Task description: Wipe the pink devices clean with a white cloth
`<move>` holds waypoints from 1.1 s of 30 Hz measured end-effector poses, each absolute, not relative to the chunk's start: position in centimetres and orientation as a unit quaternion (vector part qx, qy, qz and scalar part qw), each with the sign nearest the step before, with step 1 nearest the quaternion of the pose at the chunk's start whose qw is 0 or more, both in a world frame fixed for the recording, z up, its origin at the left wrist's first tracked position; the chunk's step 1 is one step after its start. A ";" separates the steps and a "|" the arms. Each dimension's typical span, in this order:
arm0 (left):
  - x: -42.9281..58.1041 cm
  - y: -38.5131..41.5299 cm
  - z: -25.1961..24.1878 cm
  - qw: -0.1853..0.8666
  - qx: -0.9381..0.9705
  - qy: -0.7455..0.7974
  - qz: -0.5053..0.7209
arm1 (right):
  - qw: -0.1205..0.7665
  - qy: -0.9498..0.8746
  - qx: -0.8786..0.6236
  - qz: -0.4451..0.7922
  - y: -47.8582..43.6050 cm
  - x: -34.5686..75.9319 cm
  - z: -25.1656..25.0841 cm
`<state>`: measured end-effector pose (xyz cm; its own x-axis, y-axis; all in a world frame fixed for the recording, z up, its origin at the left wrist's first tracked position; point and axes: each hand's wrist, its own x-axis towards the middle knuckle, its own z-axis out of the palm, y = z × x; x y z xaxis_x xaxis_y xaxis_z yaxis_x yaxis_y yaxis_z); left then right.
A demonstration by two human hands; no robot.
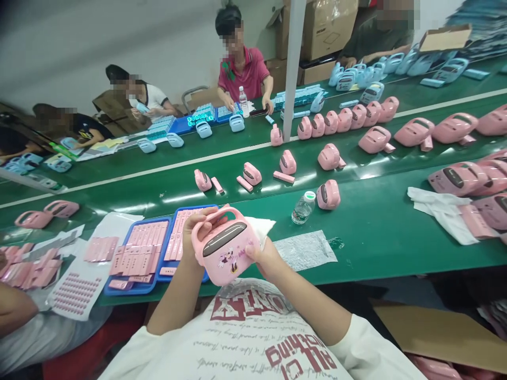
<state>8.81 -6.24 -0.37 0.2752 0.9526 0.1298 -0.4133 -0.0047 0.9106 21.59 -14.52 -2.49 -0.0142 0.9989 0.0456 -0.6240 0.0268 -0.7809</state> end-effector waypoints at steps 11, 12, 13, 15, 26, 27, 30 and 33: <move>8.1 -5.7 -3.7 0.679 0.468 0.427 0.371 | 0.701 -0.127 -0.400 0.577 -14.0 20.8 -7.1; 7.9 -6.2 -4.2 0.677 0.476 0.430 0.361 | 0.711 -0.165 -0.413 0.545 -14.0 20.8 -7.2; 7.8 -6.7 -4.6 0.670 0.493 0.430 0.352 | 0.714 -0.214 -0.425 0.515 -14.0 21.0 -7.1; 7.7 -7.4 -5.0 0.641 0.532 0.429 0.349 | 0.692 -0.318 -0.440 0.476 -13.8 21.6 -6.8; 8.8 -7.4 -4.9 0.205 0.842 0.289 0.406 | 0.497 -0.667 -0.552 0.048 -12.1 23.6 -3.0; 8.7 -7.3 -4.8 0.167 0.855 0.264 0.414 | 0.496 -0.677 -0.540 0.058 -12.0 23.6 -2.8; 7.9 -7.0 -4.7 0.084 0.884 0.210 0.408 | 0.540 -0.630 -0.519 0.207 -11.7 24.6 -2.8; 6.7 -7.1 -4.9 0.023 0.900 0.165 0.403 | 0.649 -0.392 -0.542 0.363 -10.8 26.8 -3.2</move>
<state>6.69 -7.07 -4.90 0.6212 0.3145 0.7178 0.2778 -0.9448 0.1735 26.77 -10.80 -3.21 0.4286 0.8962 0.1149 -0.0461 0.1487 -0.9878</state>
